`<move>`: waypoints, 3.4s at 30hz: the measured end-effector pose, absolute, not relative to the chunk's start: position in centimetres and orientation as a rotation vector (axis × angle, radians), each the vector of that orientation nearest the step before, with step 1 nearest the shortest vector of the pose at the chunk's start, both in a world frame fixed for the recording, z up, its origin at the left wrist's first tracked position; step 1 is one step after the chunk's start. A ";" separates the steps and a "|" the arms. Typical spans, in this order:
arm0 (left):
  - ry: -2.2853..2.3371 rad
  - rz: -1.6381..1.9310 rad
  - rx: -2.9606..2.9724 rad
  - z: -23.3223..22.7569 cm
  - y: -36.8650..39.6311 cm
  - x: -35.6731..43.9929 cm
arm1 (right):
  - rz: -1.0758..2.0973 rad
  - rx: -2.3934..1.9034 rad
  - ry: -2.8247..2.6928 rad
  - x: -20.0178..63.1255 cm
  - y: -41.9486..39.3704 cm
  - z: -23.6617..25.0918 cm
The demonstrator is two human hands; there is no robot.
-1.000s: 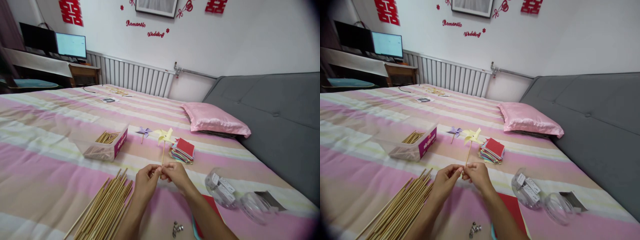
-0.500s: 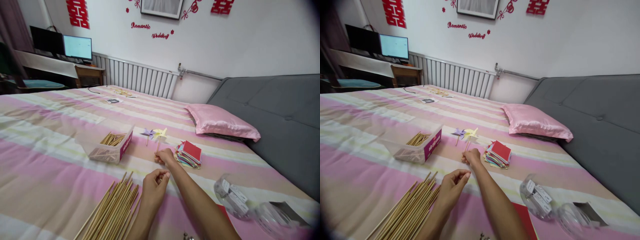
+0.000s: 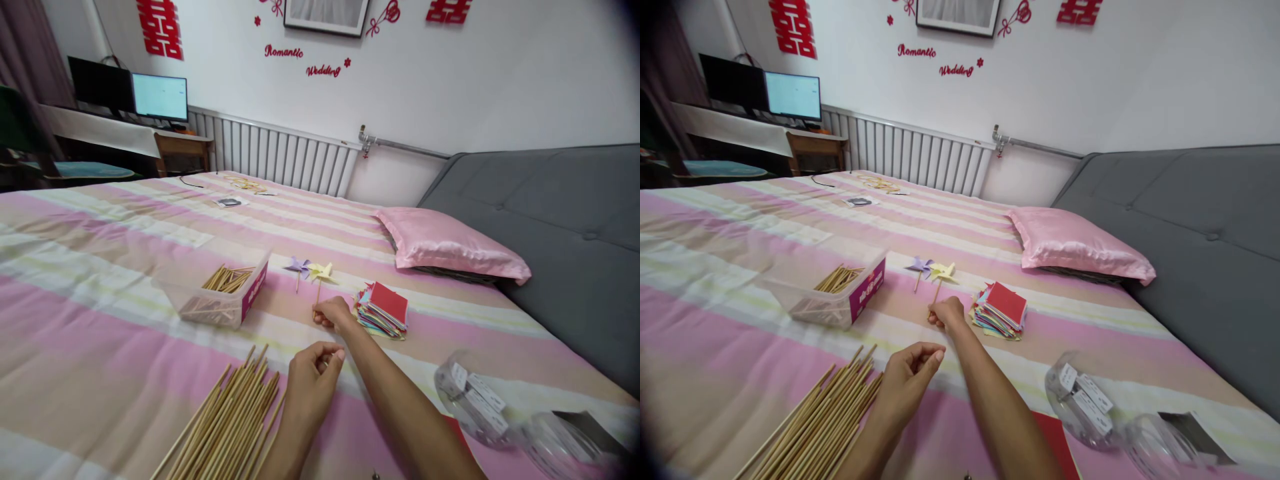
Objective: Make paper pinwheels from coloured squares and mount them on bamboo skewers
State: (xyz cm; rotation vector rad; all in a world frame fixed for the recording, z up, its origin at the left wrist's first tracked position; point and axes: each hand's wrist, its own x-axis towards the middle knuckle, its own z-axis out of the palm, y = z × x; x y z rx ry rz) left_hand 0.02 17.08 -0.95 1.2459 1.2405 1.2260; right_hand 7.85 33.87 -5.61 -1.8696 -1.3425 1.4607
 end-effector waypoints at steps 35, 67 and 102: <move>1.454 1.261 1.393 0.1 17.7 1.8 | 0.431 -1.830 -1.438 27.2 13.0 5.6; 1.429 1.173 1.443 -0.1 17.2 3.3 | 0.476 -2.263 -2.310 24.9 14.8 2.5; 0.905 1.075 0.998 1.0 16.2 4.0 | 1.157 -1.182 -0.924 22.2 15.5 3.6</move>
